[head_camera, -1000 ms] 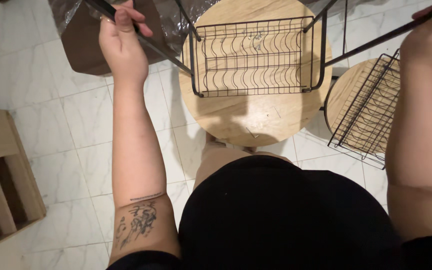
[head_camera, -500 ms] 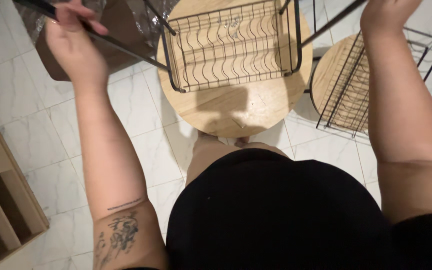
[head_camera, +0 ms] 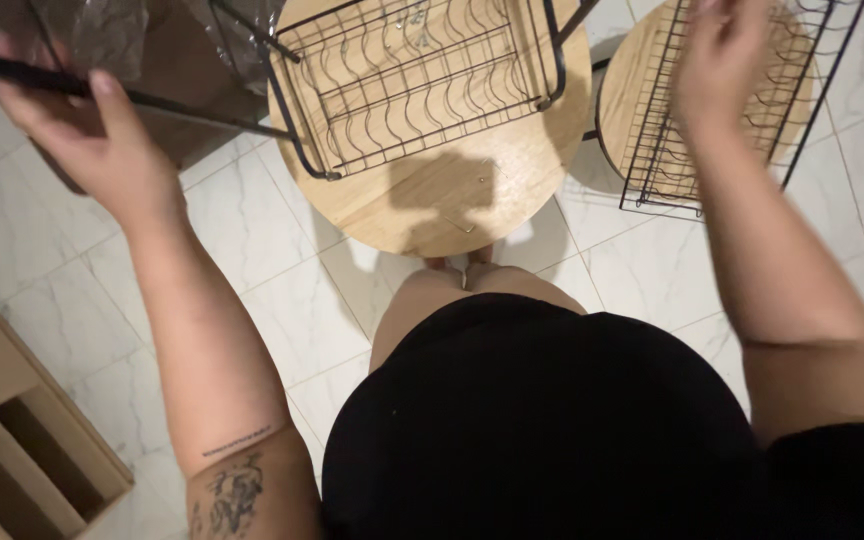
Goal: The person assembles a black wire dish rack by attaching a wire basket to the main frame using small metal fasteners. They insert the fasteners into the frame holes and bend them to secure the basket in place.
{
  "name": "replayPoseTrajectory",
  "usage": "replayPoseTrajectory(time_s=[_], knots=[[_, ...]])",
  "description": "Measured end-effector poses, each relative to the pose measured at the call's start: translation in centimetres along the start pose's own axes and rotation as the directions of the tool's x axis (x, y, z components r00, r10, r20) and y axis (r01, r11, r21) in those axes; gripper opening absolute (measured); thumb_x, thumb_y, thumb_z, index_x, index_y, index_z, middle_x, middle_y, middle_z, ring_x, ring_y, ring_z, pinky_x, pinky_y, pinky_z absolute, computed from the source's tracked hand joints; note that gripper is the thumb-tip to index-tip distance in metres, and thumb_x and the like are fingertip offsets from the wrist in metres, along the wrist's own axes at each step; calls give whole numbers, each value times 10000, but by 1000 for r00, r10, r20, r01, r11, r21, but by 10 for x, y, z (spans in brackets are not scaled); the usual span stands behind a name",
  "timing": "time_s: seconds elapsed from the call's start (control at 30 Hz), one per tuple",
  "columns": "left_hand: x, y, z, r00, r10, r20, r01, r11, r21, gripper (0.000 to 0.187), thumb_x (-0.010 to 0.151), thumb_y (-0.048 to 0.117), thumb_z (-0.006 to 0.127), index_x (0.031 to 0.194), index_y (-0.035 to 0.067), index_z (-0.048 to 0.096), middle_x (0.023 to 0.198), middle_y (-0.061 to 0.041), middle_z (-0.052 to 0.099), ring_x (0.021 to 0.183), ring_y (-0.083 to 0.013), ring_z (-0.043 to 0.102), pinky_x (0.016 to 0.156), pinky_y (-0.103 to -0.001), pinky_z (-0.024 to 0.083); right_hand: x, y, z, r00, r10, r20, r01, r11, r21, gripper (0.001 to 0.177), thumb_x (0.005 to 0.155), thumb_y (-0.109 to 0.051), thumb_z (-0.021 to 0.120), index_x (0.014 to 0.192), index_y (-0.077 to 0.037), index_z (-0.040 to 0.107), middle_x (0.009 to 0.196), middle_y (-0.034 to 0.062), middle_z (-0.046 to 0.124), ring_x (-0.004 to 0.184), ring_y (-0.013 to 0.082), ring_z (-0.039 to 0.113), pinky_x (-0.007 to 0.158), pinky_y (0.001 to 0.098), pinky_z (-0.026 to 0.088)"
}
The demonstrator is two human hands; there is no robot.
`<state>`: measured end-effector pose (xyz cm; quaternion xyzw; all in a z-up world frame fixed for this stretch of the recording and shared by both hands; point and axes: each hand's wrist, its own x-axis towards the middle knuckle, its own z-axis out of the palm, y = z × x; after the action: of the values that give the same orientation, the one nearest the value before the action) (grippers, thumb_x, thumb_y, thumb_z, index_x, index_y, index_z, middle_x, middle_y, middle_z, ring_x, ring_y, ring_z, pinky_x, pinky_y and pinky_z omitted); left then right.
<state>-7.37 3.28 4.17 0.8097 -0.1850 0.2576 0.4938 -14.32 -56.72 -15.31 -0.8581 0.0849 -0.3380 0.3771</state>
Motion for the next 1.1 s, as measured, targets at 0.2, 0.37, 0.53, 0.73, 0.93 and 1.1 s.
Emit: replayPoseTrajectory(time_s=[0.2, 0.37, 0.53, 0.73, 0.93, 1.1], knots=[[-24, -11, 16, 943, -333, -5, 331, 933, 141, 325, 1200, 62, 553, 1516, 22, 489, 1288, -115, 719, 1211, -176, 675, 1126, -308, 527, -151, -14, 22, 694, 538, 479, -486, 840, -240, 241, 1030, -301, 640, 1016, -92, 757, 961, 175, 744, 867, 328, 719, 770, 430, 548], [-24, -11, 13, 947, -319, 26, 315, 944, 98, 327, 1195, 40, 532, 1516, 22, 476, 1258, -104, 715, 1192, -160, 664, 1102, -299, 530, -220, -14, 24, 485, 724, 492, -636, 677, -370, 238, 970, -316, 636, 1065, -116, 724, 983, 149, 745, 891, 324, 697, 773, 439, 534], [-41, -9, 13, 974, -223, -42, 227, 945, 237, 641, 1100, -47, 618, 1593, 15, 213, 1595, -179, 350, 1421, -230, 500, 1168, -352, 486, -239, 31, 10, 460, 779, 425, -649, 622, -438, 279, 935, -351, 682, 1052, -104, 737, 996, 152, 742, 897, 324, 699, 788, 425, 537], [-112, 3, 75, 990, 48, -129, 44, 780, 624, 744, 958, 101, 687, 1527, -16, 222, 1517, -213, 336, 1391, -350, 353, 1091, -451, 363, -237, 107, -19, 386, 870, 307, -704, 493, -511, 304, 980, -357, 627, 1095, -98, 739, 1077, 152, 745, 981, 348, 690, 843, 452, 530], [-190, 42, 191, 859, -268, 437, 40, 885, 464, 535, 841, 44, 631, 1353, -6, 486, 1425, -249, 404, 1374, -425, 398, 1185, -564, 306, -226, 190, -49, 415, 861, 293, -627, 504, -594, 295, 951, -287, 633, 1146, -87, 728, 1098, 213, 724, 1041, 389, 671, 890, 461, 529], [-220, 86, 278, 554, -264, 790, 25, 953, 301, 410, 786, -18, 568, 1183, 71, 625, 1271, -189, 613, 1194, -424, 511, 1039, -508, 444, -193, 251, -78, 313, 910, 273, -586, 411, -699, 317, 936, -190, 568, 1210, -161, 725, 1207, 143, 715, 1110, 340, 661, 898, 464, 524]])
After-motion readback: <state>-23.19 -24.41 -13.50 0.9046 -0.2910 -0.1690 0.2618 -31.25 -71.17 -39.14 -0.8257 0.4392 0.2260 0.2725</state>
